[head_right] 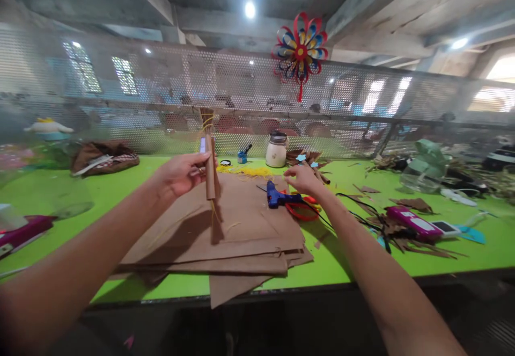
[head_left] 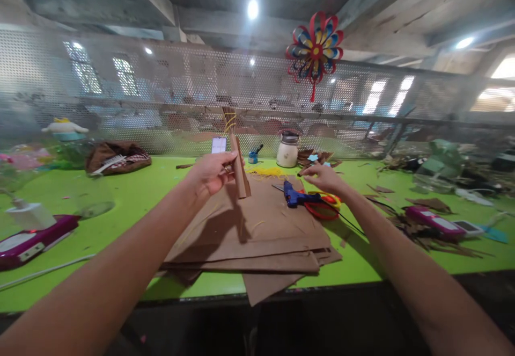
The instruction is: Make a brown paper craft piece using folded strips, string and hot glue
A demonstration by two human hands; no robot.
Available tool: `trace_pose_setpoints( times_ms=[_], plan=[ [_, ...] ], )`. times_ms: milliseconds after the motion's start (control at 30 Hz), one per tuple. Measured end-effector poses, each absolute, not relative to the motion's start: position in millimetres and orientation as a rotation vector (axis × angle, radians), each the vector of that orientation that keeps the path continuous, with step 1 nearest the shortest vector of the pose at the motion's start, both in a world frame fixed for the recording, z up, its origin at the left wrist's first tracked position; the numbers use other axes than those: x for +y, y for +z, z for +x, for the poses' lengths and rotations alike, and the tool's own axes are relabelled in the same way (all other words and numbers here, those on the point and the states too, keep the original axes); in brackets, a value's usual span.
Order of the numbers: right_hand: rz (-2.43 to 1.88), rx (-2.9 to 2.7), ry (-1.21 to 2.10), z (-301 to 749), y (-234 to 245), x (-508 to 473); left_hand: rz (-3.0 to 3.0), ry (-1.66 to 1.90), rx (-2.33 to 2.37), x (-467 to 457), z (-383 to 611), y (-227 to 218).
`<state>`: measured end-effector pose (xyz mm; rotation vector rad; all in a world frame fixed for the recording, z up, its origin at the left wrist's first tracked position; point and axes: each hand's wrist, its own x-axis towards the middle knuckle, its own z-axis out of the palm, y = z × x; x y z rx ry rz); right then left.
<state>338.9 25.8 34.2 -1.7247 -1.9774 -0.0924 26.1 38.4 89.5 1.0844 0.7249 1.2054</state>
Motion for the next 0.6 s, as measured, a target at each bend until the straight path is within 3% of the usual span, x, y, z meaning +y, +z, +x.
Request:
trace_pose_setpoints(
  times_ms=[167, 300, 467, 600],
  plan=[
    [-1.647, -2.285, 0.050, 316, 8, 15, 1.031, 1.167, 0.849, 32, 15, 67],
    [-1.773, -2.304, -0.118, 304, -6, 7, 0.948, 1.089, 0.818, 30, 20, 32],
    [-1.814, -2.262, -0.268, 303, -6, 4, 0.935, 1.071, 0.719, 28, 25, 16],
    [-1.634, -2.122, -0.108, 309, 7, 2, 0.927, 1.039, 0.684, 25, 20, 11]
  ],
)
